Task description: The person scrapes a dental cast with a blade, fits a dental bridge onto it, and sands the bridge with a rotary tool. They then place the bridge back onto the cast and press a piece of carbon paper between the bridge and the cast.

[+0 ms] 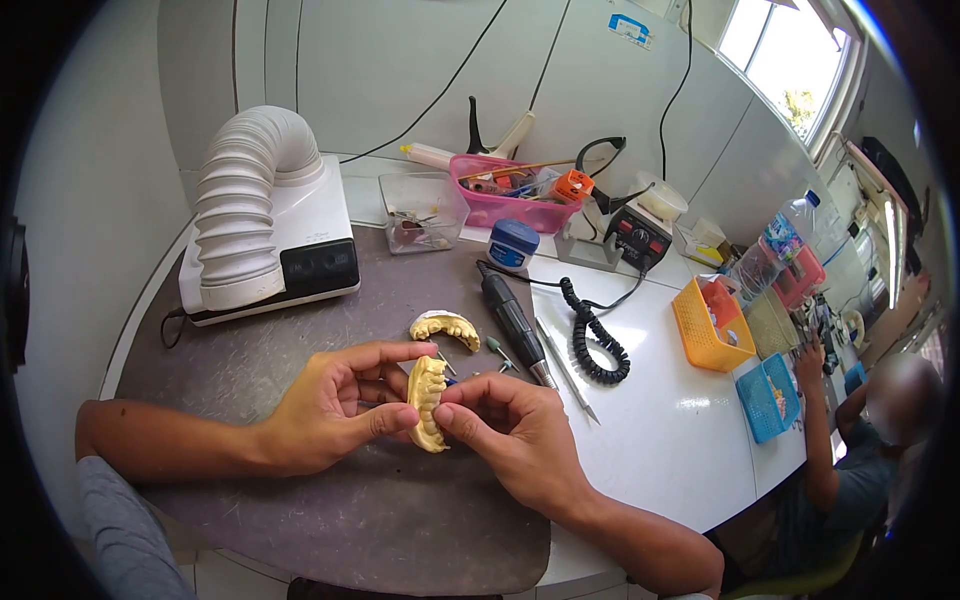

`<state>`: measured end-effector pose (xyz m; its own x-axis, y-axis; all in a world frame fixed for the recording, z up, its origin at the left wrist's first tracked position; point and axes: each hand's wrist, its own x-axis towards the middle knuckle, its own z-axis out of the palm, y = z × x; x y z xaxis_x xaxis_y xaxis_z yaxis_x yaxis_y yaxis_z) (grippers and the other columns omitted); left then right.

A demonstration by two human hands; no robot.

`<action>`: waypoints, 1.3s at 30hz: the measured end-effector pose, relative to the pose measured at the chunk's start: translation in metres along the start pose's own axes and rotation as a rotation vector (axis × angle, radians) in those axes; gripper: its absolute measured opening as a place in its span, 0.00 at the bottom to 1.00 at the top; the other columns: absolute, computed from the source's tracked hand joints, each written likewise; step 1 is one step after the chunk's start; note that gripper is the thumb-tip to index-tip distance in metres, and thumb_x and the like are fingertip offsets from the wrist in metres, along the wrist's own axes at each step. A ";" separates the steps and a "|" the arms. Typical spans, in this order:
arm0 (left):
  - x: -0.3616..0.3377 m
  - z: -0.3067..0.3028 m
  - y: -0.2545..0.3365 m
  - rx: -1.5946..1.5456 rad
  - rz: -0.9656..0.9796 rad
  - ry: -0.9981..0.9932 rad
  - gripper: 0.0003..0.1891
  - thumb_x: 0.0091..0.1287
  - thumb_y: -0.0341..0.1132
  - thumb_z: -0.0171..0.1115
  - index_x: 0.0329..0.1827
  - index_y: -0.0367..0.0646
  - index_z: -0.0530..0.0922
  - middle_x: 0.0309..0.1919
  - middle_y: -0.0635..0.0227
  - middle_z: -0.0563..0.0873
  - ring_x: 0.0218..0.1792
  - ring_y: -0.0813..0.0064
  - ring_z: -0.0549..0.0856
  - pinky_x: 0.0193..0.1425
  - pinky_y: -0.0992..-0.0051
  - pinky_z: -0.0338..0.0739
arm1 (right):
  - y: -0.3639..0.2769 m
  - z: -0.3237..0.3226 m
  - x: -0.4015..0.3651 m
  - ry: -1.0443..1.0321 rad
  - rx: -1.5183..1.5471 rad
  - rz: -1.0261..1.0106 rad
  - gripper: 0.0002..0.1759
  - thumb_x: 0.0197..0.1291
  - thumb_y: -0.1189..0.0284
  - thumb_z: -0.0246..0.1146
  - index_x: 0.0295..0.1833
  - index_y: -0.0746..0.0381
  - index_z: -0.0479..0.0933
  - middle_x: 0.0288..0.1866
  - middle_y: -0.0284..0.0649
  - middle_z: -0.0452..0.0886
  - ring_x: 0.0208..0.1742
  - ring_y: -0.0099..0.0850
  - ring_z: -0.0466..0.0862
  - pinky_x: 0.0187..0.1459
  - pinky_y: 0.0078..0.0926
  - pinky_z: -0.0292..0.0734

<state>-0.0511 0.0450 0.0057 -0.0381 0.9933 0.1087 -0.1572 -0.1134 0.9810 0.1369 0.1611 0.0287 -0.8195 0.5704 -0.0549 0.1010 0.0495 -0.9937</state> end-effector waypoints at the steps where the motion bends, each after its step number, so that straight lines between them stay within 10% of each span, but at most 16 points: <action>1: 0.000 0.002 0.001 -0.011 0.012 0.021 0.32 0.71 0.30 0.68 0.75 0.35 0.66 0.46 0.64 0.84 0.47 0.78 0.85 0.54 0.76 0.84 | 0.001 0.001 0.000 0.013 -0.005 -0.008 0.11 0.68 0.73 0.69 0.51 0.69 0.82 0.43 0.39 0.88 0.45 0.22 0.87 0.49 0.20 0.83; 5: -0.001 0.001 -0.002 0.010 0.053 0.017 0.32 0.69 0.31 0.71 0.75 0.36 0.68 0.42 0.66 0.86 0.43 0.81 0.85 0.51 0.78 0.83 | 0.008 -0.002 -0.002 0.044 -0.344 -0.326 0.09 0.67 0.73 0.69 0.47 0.69 0.85 0.40 0.38 0.88 0.42 0.21 0.86 0.46 0.21 0.82; 9: -0.003 0.002 0.000 0.045 0.057 0.016 0.33 0.68 0.30 0.71 0.76 0.38 0.68 0.44 0.66 0.87 0.44 0.81 0.85 0.52 0.78 0.83 | 0.003 0.000 -0.003 0.027 -0.092 -0.055 0.08 0.66 0.75 0.70 0.46 0.68 0.86 0.39 0.38 0.89 0.39 0.22 0.85 0.44 0.22 0.81; 14: -0.005 0.004 -0.002 0.162 0.181 0.020 0.33 0.68 0.27 0.70 0.76 0.43 0.69 0.45 0.65 0.88 0.44 0.81 0.86 0.53 0.76 0.83 | -0.002 -0.002 -0.004 0.034 -0.506 -0.375 0.07 0.65 0.76 0.70 0.45 0.69 0.85 0.38 0.40 0.88 0.37 0.25 0.86 0.43 0.23 0.82; 27: -0.007 0.007 -0.001 0.183 0.203 0.050 0.32 0.69 0.26 0.68 0.76 0.42 0.69 0.45 0.63 0.88 0.45 0.78 0.87 0.54 0.74 0.84 | 0.001 -0.003 -0.005 0.025 -0.249 -0.147 0.09 0.67 0.73 0.70 0.48 0.67 0.86 0.41 0.38 0.89 0.44 0.23 0.86 0.48 0.25 0.82; 35: -0.008 0.006 -0.001 0.244 0.201 0.045 0.31 0.69 0.27 0.69 0.76 0.43 0.70 0.43 0.65 0.89 0.43 0.80 0.87 0.52 0.75 0.84 | 0.004 0.000 -0.005 0.090 -0.591 -0.553 0.08 0.60 0.77 0.72 0.44 0.68 0.86 0.37 0.43 0.88 0.36 0.28 0.88 0.40 0.24 0.82; 39: -0.007 0.005 -0.001 0.188 0.175 0.053 0.31 0.68 0.27 0.70 0.75 0.43 0.70 0.42 0.66 0.89 0.43 0.81 0.87 0.51 0.76 0.84 | 0.003 0.001 -0.004 0.082 -0.471 -0.423 0.07 0.61 0.77 0.72 0.42 0.68 0.86 0.36 0.43 0.88 0.36 0.27 0.88 0.40 0.24 0.81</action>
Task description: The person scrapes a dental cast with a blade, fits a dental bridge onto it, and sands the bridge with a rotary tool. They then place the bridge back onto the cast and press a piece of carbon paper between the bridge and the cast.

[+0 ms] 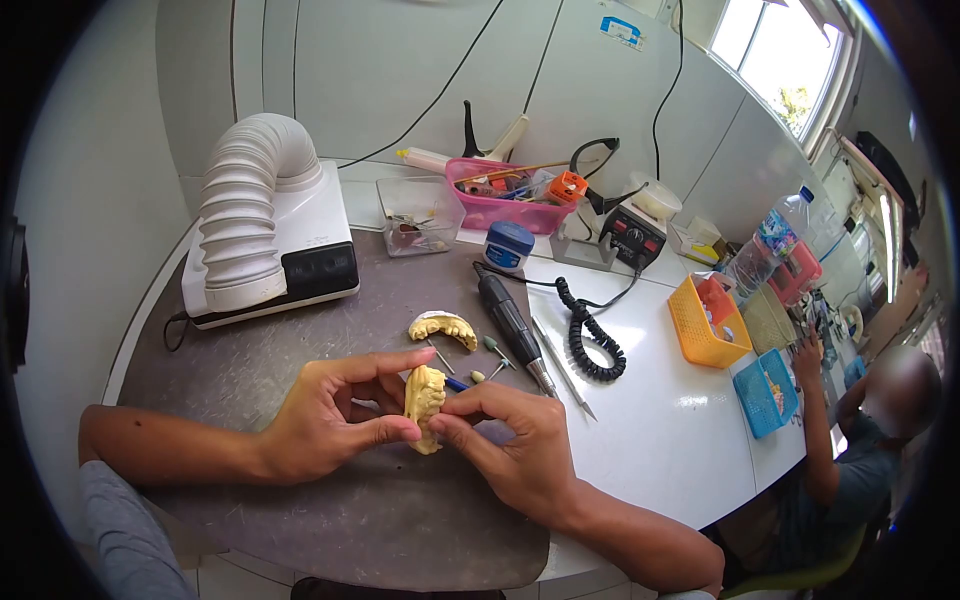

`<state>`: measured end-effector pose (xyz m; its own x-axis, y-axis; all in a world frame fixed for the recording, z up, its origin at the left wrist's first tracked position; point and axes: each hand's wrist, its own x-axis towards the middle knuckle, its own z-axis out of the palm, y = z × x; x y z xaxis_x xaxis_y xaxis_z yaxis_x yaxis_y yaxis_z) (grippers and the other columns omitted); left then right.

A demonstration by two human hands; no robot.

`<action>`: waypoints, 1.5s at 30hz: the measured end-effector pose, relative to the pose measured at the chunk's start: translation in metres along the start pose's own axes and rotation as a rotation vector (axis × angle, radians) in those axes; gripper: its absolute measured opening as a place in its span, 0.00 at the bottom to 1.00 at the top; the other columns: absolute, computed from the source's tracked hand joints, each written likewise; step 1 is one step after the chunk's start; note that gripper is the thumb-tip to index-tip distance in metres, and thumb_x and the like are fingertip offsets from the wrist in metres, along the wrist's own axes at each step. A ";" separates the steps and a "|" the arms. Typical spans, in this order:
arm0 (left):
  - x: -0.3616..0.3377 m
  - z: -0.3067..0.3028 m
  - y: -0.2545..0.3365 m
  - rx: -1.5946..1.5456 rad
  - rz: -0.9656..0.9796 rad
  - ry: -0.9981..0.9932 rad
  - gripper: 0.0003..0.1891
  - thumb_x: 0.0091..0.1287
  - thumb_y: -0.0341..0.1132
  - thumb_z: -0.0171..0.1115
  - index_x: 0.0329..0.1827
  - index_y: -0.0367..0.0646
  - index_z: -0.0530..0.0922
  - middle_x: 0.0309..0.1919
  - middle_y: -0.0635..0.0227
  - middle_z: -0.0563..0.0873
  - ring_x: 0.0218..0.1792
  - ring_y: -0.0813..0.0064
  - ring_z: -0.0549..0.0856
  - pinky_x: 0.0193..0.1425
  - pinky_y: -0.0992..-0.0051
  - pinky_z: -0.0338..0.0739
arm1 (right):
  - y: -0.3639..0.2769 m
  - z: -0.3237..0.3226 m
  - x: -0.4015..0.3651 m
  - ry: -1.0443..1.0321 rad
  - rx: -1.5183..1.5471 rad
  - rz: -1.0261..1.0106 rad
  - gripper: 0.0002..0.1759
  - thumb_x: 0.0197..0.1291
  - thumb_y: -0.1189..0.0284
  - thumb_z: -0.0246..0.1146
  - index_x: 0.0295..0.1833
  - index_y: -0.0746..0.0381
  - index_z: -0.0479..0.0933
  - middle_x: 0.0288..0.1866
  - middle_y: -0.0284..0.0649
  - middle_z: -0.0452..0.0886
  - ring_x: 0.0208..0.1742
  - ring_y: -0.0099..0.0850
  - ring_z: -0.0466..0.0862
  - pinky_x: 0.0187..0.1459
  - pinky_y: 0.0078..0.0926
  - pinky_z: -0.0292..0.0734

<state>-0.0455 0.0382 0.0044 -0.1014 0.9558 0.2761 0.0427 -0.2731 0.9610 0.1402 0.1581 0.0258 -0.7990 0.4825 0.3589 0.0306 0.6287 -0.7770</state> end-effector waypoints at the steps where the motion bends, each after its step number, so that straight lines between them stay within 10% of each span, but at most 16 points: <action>1: 0.000 -0.001 0.001 -0.009 -0.021 -0.009 0.33 0.67 0.28 0.71 0.75 0.42 0.70 0.45 0.66 0.88 0.45 0.81 0.86 0.54 0.75 0.84 | 0.000 -0.001 0.000 -0.005 0.003 -0.001 0.07 0.61 0.77 0.72 0.42 0.68 0.86 0.36 0.43 0.88 0.36 0.27 0.88 0.40 0.24 0.81; 30: -0.001 0.001 0.004 0.065 0.064 0.004 0.33 0.66 0.26 0.72 0.74 0.42 0.72 0.43 0.64 0.88 0.44 0.80 0.87 0.52 0.75 0.86 | -0.001 -0.001 -0.001 0.006 -0.017 -0.041 0.07 0.64 0.74 0.71 0.42 0.68 0.85 0.37 0.41 0.89 0.38 0.26 0.88 0.42 0.23 0.81; 45: -0.002 0.004 0.004 -0.559 -0.289 0.152 0.25 0.71 0.25 0.66 0.63 0.37 0.61 0.54 0.46 0.84 0.54 0.67 0.87 0.62 0.68 0.86 | 0.007 -0.002 -0.001 0.076 -0.126 -0.242 0.25 0.52 0.69 0.81 0.53 0.65 0.81 0.48 0.45 0.87 0.42 0.32 0.88 0.41 0.26 0.84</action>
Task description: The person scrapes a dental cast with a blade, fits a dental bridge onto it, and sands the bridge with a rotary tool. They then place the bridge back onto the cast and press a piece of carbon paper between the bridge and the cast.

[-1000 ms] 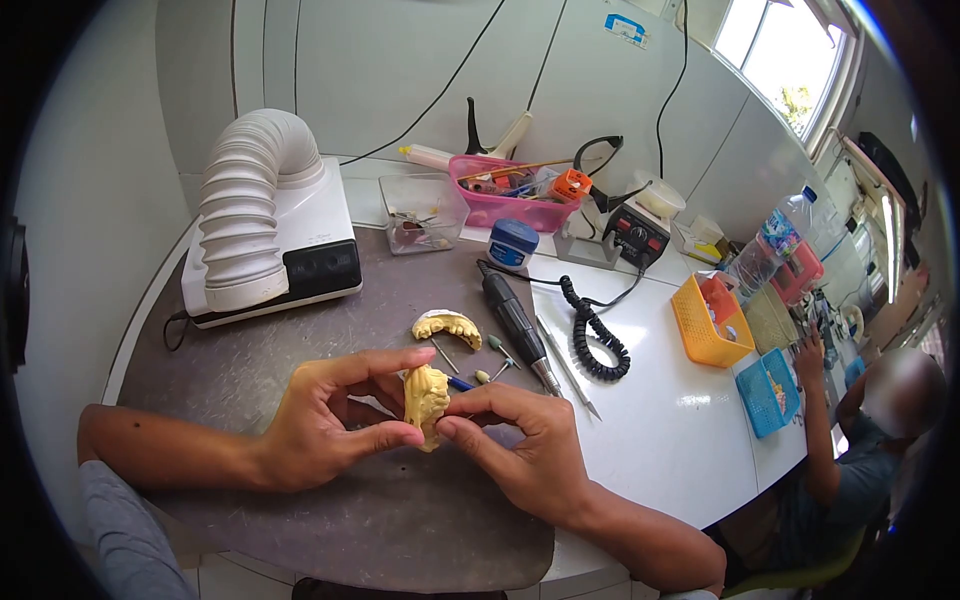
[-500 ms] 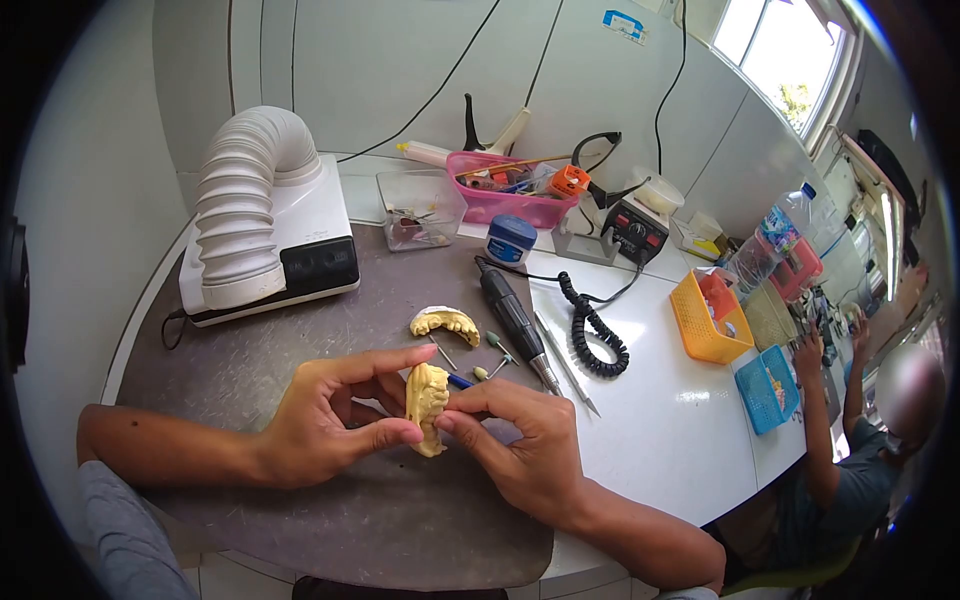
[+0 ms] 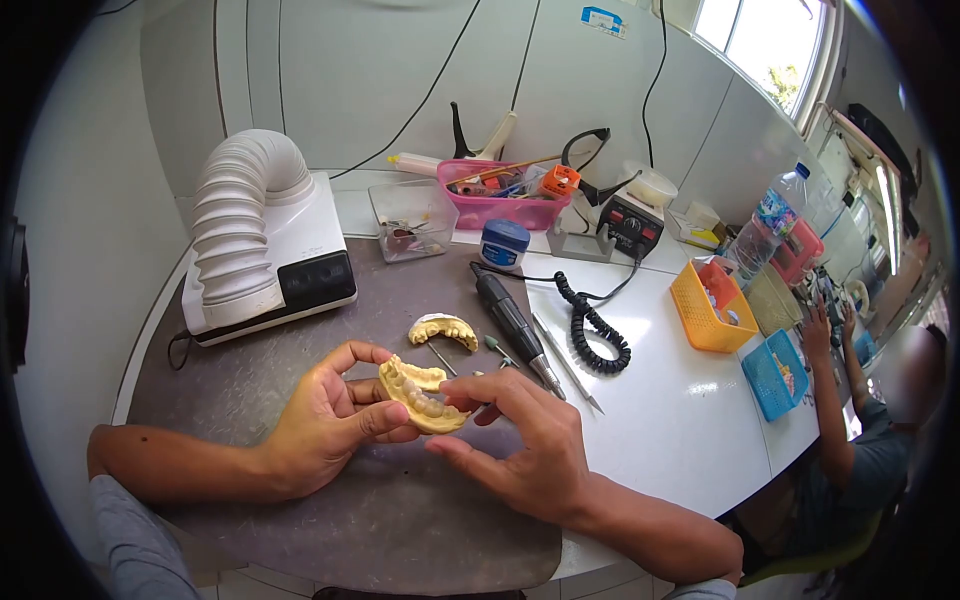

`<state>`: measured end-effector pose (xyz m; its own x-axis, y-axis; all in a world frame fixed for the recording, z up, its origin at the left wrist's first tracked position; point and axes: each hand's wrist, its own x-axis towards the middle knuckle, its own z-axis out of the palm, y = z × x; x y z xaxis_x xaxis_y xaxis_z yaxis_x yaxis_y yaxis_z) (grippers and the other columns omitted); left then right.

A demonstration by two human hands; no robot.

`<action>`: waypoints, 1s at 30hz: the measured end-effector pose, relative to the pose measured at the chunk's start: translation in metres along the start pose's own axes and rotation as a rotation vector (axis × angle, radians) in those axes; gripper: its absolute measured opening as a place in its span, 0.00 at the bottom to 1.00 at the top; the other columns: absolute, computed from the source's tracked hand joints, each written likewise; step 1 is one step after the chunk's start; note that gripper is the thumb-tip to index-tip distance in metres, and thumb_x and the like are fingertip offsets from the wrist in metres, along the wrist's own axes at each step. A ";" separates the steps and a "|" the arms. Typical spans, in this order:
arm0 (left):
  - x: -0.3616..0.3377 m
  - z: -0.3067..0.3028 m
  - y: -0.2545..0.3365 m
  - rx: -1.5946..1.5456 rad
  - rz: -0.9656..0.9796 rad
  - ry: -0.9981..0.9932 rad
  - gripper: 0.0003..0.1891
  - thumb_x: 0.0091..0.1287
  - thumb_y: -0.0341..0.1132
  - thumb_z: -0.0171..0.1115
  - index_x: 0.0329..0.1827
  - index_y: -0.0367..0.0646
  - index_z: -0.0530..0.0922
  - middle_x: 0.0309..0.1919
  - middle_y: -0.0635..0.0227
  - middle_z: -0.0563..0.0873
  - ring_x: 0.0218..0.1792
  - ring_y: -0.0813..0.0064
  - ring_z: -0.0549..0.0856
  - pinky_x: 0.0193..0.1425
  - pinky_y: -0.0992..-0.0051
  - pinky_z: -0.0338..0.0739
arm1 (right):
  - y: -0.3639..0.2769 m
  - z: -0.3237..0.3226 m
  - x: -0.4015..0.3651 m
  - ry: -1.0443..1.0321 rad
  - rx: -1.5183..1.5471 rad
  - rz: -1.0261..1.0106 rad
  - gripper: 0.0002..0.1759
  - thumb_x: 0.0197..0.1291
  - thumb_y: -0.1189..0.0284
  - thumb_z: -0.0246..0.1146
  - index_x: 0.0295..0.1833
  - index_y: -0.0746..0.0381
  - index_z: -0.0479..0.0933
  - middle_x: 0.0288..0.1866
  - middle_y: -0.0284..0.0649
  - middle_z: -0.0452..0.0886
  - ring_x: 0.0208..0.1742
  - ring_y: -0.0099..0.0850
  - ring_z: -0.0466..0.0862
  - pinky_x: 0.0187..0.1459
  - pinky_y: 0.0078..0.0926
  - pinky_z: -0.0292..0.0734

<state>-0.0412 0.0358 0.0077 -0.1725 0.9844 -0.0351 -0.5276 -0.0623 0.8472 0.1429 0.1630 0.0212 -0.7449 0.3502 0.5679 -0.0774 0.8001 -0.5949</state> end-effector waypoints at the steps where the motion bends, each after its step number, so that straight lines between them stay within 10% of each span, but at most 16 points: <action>1: -0.001 0.001 0.001 0.005 -0.012 0.004 0.25 0.71 0.25 0.66 0.63 0.37 0.61 0.53 0.47 0.85 0.53 0.67 0.87 0.61 0.69 0.86 | 0.000 0.000 -0.001 0.002 0.000 0.010 0.24 0.52 0.70 0.80 0.53 0.65 0.81 0.47 0.44 0.87 0.41 0.31 0.88 0.40 0.26 0.84; 30: 0.000 -0.002 0.002 -0.003 -0.048 0.000 0.25 0.70 0.27 0.68 0.62 0.36 0.61 0.49 0.49 0.87 0.48 0.68 0.89 0.54 0.72 0.88 | -0.004 0.001 0.000 0.017 0.025 0.006 0.18 0.52 0.73 0.79 0.46 0.66 0.83 0.41 0.44 0.87 0.40 0.33 0.89 0.42 0.27 0.83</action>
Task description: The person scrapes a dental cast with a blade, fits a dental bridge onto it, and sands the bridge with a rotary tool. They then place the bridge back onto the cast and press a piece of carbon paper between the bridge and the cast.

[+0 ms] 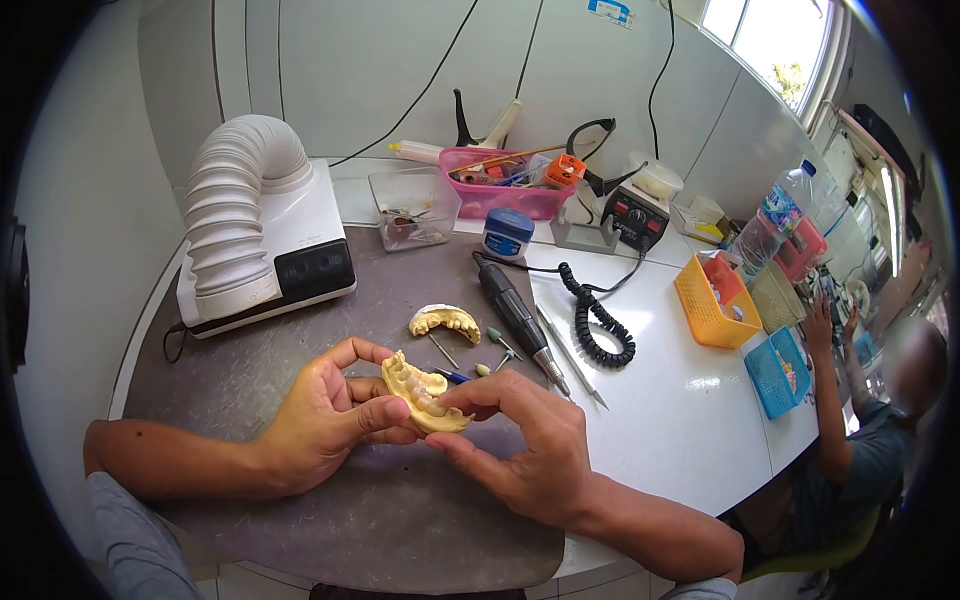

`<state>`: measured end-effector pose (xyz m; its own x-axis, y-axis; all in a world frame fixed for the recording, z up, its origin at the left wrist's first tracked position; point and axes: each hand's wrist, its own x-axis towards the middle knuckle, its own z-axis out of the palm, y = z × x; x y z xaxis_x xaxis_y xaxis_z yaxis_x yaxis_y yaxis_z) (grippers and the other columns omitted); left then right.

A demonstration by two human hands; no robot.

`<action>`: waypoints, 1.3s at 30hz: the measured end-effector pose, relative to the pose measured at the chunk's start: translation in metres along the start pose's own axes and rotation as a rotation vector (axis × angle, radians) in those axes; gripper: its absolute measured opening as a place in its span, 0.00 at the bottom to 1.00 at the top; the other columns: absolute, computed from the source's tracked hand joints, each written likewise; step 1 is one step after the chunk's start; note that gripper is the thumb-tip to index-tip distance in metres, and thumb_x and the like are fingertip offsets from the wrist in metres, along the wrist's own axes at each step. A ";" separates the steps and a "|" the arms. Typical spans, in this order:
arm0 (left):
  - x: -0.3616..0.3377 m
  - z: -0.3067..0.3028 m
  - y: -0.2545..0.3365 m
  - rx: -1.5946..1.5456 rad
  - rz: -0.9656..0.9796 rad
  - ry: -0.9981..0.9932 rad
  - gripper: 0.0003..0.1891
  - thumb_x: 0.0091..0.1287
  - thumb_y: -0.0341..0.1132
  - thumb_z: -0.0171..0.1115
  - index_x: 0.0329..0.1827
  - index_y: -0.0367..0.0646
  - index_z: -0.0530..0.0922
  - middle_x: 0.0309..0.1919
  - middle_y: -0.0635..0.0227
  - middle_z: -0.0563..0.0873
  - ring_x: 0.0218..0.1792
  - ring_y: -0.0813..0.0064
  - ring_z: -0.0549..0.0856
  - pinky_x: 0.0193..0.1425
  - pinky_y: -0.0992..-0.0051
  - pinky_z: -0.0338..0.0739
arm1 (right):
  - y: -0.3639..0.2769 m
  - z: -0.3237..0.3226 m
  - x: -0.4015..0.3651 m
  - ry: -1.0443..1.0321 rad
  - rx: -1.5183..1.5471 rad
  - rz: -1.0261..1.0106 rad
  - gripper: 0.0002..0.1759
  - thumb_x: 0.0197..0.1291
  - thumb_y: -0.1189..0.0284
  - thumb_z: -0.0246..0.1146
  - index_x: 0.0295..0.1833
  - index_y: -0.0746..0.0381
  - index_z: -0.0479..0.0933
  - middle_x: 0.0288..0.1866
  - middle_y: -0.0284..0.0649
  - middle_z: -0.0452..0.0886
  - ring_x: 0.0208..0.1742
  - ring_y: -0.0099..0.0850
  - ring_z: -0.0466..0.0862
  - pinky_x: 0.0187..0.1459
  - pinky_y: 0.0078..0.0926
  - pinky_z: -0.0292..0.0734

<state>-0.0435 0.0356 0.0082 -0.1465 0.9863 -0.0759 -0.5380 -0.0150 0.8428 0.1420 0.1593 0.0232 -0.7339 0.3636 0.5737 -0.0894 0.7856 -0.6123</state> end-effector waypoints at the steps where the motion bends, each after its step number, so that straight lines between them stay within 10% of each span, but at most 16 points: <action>1: 0.000 0.000 0.000 0.006 -0.005 0.001 0.25 0.70 0.28 0.68 0.62 0.36 0.61 0.49 0.49 0.87 0.48 0.67 0.89 0.54 0.72 0.88 | 0.001 0.000 0.000 -0.005 -0.006 -0.011 0.18 0.52 0.73 0.79 0.46 0.66 0.83 0.41 0.44 0.87 0.40 0.33 0.89 0.42 0.27 0.83; 15: -0.004 0.004 0.005 0.049 0.001 0.014 0.24 0.70 0.28 0.68 0.61 0.35 0.62 0.47 0.50 0.87 0.47 0.70 0.89 0.50 0.75 0.88 | -0.002 -0.003 0.000 -0.060 0.010 0.001 0.15 0.53 0.75 0.78 0.44 0.66 0.82 0.41 0.45 0.89 0.41 0.34 0.89 0.45 0.29 0.83; 18: -0.014 -0.003 0.018 0.360 -0.060 0.042 0.24 0.66 0.32 0.74 0.57 0.37 0.68 0.47 0.57 0.86 0.43 0.76 0.88 0.43 0.77 0.86 | 0.000 -0.006 0.002 -0.108 0.047 0.029 0.14 0.55 0.75 0.76 0.46 0.64 0.84 0.43 0.43 0.88 0.42 0.32 0.90 0.44 0.26 0.84; 21: -0.020 -0.019 0.027 1.230 0.475 0.057 0.27 0.53 0.38 0.84 0.52 0.40 0.79 0.54 0.61 0.84 0.50 0.72 0.86 0.45 0.73 0.82 | -0.001 -0.007 0.002 -0.236 0.226 0.130 0.13 0.58 0.75 0.75 0.48 0.65 0.84 0.45 0.42 0.89 0.42 0.30 0.89 0.46 0.26 0.86; 25: -0.011 -0.023 0.016 1.061 0.566 -0.214 0.24 0.53 0.34 0.82 0.53 0.39 0.85 0.46 0.60 0.87 0.45 0.67 0.87 0.46 0.73 0.81 | 0.002 -0.005 -0.003 -0.278 0.385 0.241 0.14 0.59 0.75 0.75 0.49 0.67 0.84 0.45 0.44 0.88 0.44 0.29 0.89 0.48 0.25 0.86; 39: -0.020 -0.017 0.013 0.962 0.577 -0.223 0.19 0.55 0.28 0.79 0.52 0.44 0.89 0.38 0.67 0.87 0.38 0.73 0.85 0.41 0.75 0.80 | -0.003 0.000 -0.011 -0.255 0.611 0.394 0.17 0.61 0.77 0.73 0.54 0.71 0.81 0.49 0.46 0.87 0.48 0.28 0.88 0.50 0.24 0.85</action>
<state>-0.0621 0.0128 0.0119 0.0367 0.8818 0.4703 0.4341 -0.4379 0.7873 0.1508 0.1529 0.0191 -0.9146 0.3744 0.1527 -0.0903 0.1791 -0.9797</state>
